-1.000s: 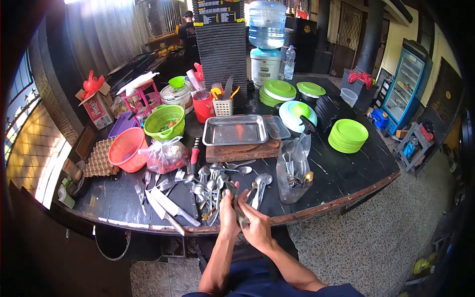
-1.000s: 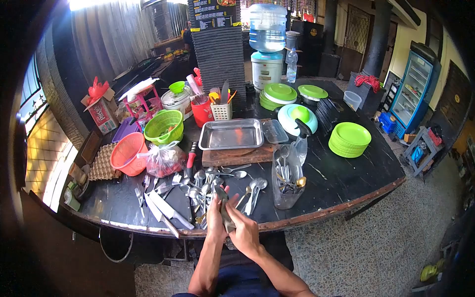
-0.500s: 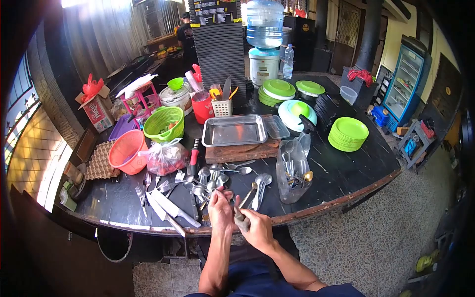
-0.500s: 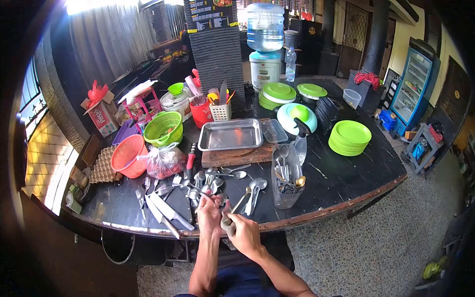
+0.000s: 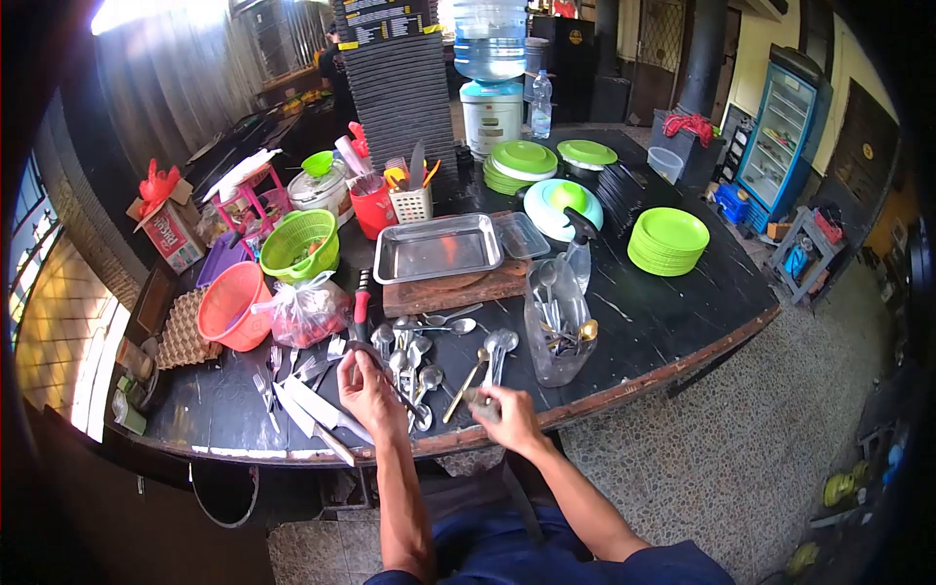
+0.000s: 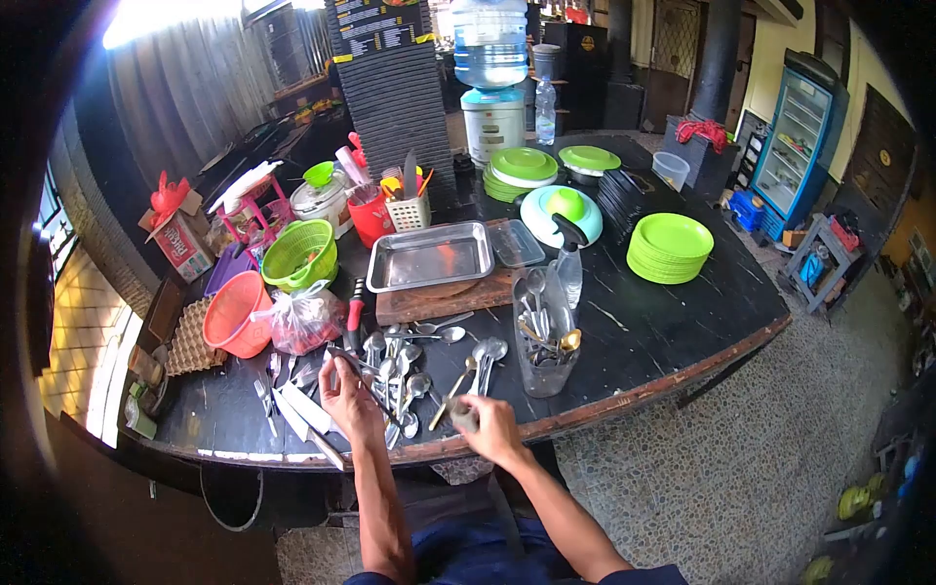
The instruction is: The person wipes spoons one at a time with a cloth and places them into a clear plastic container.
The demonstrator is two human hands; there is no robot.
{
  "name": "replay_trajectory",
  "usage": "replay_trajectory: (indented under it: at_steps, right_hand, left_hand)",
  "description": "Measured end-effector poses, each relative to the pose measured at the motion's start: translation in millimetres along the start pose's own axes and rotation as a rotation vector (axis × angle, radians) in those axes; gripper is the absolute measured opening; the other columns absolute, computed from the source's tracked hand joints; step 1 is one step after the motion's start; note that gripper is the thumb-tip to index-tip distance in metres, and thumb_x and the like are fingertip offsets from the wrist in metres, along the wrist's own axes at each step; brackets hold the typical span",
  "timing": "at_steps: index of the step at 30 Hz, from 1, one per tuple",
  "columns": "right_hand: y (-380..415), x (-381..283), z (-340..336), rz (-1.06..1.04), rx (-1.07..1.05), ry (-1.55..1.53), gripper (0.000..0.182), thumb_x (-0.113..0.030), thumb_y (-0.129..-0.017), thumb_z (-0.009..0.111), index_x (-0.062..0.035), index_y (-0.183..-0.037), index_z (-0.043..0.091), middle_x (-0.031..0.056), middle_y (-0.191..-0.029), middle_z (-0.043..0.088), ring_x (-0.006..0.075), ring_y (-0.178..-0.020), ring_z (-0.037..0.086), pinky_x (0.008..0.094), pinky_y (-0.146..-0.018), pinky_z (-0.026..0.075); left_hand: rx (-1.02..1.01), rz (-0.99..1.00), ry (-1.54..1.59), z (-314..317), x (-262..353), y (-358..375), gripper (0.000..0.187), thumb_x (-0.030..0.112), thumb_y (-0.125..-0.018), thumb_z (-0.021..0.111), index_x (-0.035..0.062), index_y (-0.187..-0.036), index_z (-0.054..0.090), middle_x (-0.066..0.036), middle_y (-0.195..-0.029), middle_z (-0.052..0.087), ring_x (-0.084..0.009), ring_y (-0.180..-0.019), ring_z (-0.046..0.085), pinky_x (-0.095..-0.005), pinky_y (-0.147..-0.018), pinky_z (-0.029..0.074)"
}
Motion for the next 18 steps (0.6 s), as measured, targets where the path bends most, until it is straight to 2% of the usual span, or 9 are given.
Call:
replay_trajectory:
  at_steps: [2, 5, 7, 11, 13, 15, 17, 18]
  right_hand:
    - [-13.7, 21.1, 2.4, 0.020, 0.116, -0.034, 0.036, -0.010, -0.075, 0.084, -0.0045, -0.109, 0.072, 0.0173, -0.090, 0.075, 0.0314, -0.082, 0.075, 0.0383, -0.070, 0.057]
    - [-19.9, 42.9, 12.4, 0.050, 0.160, -0.076, 0.035, -0.012, -0.077, 0.083, -0.0032, -0.110, 0.072, 0.0187, -0.093, 0.074, 0.0333, -0.085, 0.075, 0.0390, -0.071, 0.057]
    - [-17.6, 61.1, 29.3, -0.048, 0.191, -0.077, 0.033, -0.014, -0.078, 0.082, -0.0019, -0.108, 0.071, 0.0196, -0.094, 0.074, 0.0347, -0.086, 0.074, 0.0393, -0.071, 0.057]
    - [-15.8, 63.5, 30.0, -0.007, 0.174, -0.116, 0.031, -0.014, -0.080, 0.080, 0.0003, -0.105, 0.070, 0.0205, -0.093, 0.073, 0.0358, -0.086, 0.074, 0.0401, -0.072, 0.057]
    - [-13.4, 62.5, 27.6, -0.004, 0.173, -0.125, 0.031, -0.013, -0.080, 0.080, 0.0009, -0.106, 0.069, 0.0206, -0.094, 0.073, 0.0355, -0.087, 0.074, 0.0400, -0.072, 0.057]
    - [-12.8, 61.4, 25.5, -0.014, 0.172, -0.131, 0.032, -0.013, -0.081, 0.080, 0.0014, -0.107, 0.069, 0.0206, -0.095, 0.073, 0.0351, -0.087, 0.074, 0.0399, -0.072, 0.057]
    - [-13.6, 60.7, 23.5, -0.056, 0.161, -0.116, 0.033, -0.012, -0.081, 0.080, 0.0023, -0.108, 0.067, 0.0206, -0.098, 0.073, 0.0345, -0.089, 0.074, 0.0393, -0.073, 0.057]
    - [-13.8, 60.5, 22.3, -0.043, 0.149, -0.125, 0.034, -0.011, -0.079, 0.080, 0.0020, -0.108, 0.067, 0.0203, -0.096, 0.072, 0.0360, -0.087, 0.073, 0.0399, -0.071, 0.056]
  left_hand:
    - [-0.077, 0.012, -0.037, 18.6, -2.8, 9.0, 0.013, 0.009, -0.098, 0.070, 0.0064, -0.107, 0.061, -0.003, -0.082, 0.068, -0.0062, -0.061, 0.055, -0.0228, -0.054, 0.045]
    - [-0.267, -0.007, -0.012, 53.1, -6.6, 21.4, 0.012, 0.002, -0.098, 0.066, 0.0020, -0.108, 0.059, -0.013, -0.094, 0.071, -0.0188, -0.074, 0.069, -0.0291, -0.064, 0.057]
    - [-0.395, 0.029, -0.025, 81.9, -7.0, 28.0, 0.011, -0.002, -0.099, 0.062, -0.0007, -0.109, 0.059, -0.020, -0.108, 0.071, -0.0247, -0.086, 0.072, -0.0359, -0.077, 0.062]
    - [-0.656, 0.092, -0.116, 139.8, -17.6, 41.2, 0.008, -0.003, -0.099, 0.060, -0.0035, -0.107, 0.059, -0.022, -0.107, 0.070, -0.0272, -0.093, 0.072, -0.0383, -0.081, 0.063]
    - [-0.895, 0.011, -0.174, 159.2, -36.4, 39.7, 0.008, -0.008, -0.097, 0.055, -0.0075, -0.104, 0.060, -0.022, -0.107, 0.071, -0.0255, -0.088, 0.073, -0.0364, -0.081, 0.063]
    - [-1.066, -0.056, -0.332, 170.4, -69.9, 35.0, 0.011, -0.013, -0.093, 0.056, -0.0065, -0.094, 0.065, -0.015, -0.096, 0.074, -0.0167, -0.085, 0.071, -0.0306, -0.074, 0.058]
    - [-1.245, 0.131, -0.600, 176.2, -85.8, 39.9, 0.012, -0.013, -0.088, 0.061, -0.0033, -0.091, 0.068, -0.012, -0.086, 0.074, -0.0157, -0.079, 0.071, -0.0308, -0.071, 0.056]
    - [-1.314, 0.247, -0.642, 175.4, -97.3, 42.4, 0.013, -0.010, -0.084, 0.067, -0.0004, -0.093, 0.070, -0.013, -0.083, 0.074, -0.0229, -0.076, 0.071, -0.0333, -0.072, 0.055]
Point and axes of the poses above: each hand's wrist, its own y-axis away from the middle knuckle, its own z-axis out of the palm, x = y × z, the point moved 1 cm from there along -y, towards the middle knuckle
